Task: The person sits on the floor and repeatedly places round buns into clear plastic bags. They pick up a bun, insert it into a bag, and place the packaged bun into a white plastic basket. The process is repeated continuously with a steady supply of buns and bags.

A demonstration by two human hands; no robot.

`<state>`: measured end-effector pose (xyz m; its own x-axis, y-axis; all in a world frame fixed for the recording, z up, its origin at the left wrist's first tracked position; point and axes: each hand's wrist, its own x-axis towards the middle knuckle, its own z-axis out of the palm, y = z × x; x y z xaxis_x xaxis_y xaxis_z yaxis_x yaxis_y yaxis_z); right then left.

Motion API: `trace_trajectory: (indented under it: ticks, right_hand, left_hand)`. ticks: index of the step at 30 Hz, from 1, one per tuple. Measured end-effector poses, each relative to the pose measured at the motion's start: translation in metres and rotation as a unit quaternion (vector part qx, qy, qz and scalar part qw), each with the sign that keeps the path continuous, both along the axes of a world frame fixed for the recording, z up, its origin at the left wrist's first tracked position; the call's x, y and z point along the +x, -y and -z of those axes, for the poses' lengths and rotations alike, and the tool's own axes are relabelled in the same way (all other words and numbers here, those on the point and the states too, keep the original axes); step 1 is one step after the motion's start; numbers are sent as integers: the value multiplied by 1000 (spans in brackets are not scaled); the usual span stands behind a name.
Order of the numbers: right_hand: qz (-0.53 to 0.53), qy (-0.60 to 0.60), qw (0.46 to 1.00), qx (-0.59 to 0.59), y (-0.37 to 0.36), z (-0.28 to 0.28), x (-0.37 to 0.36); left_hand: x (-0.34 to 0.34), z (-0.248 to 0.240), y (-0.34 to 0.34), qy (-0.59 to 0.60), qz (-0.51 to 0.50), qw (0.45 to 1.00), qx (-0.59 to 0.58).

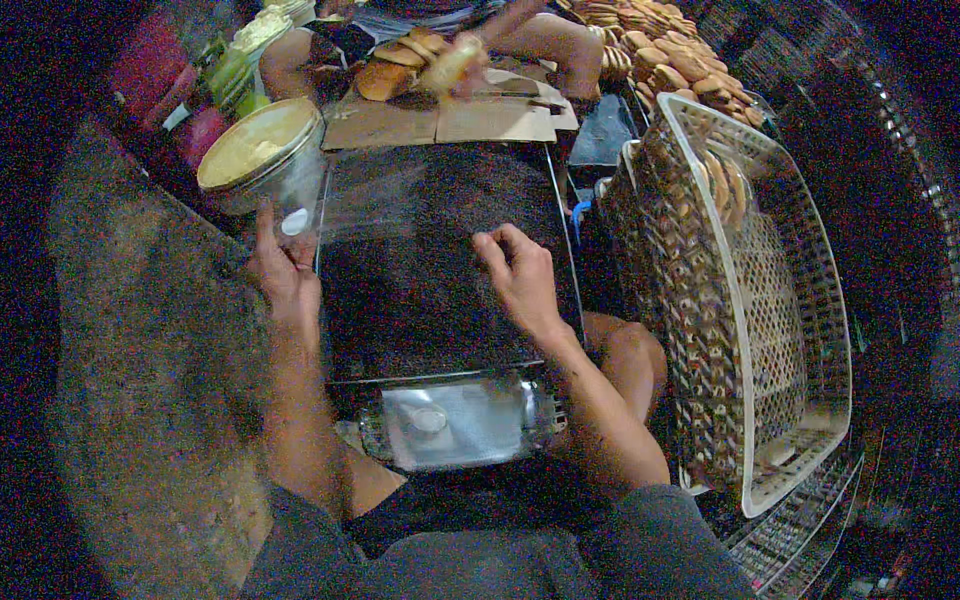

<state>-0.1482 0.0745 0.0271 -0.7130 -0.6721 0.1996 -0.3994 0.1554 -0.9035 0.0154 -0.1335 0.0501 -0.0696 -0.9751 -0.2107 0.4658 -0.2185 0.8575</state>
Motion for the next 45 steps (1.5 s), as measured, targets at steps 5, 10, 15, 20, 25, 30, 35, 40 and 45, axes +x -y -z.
trace_trajectory:
  ticks: [5, 10, 15, 20, 25, 30, 35, 40, 45]
  right_hand:
    - [32, -95, 994, 41, 3, 28, -25]
    - [165, -194, 965, -68, 19, 41, -32]
    - [94, -302, 943, -102, 55, 44, -50]
    - [-11, -428, 899, 90, 125, 34, -94]
    - [-174, -458, 776, 398, 210, 45, -130]
    - [-222, -423, 778, 409, 227, 53, -135]
    - [-27, -297, 948, 107, 139, 96, -101]
    - [88, -341, 917, 187, 97, 103, -95]
    - [50, -33, 995, 86, 70, 31, -92]
  left_hand:
    - [-5, 1, -1, -63, 19, 995, 76]
    - [-5, 1, 2, -66, 33, 995, 67]
    - [-11, -25, -11, 28, 5, 1000, 7]
    - [4, -17, 4, -27, 45, 998, 39]
    - [8, -33, -1, -50, 32, 998, 5]
    - [25, -20, 20, -40, -47, 998, 33]
    - [40, -2, 24, -133, 47, 989, 40]
    - [15, -15, 13, -154, 74, 984, -38]
    - [15, -20, 2, -51, 55, 994, -80]
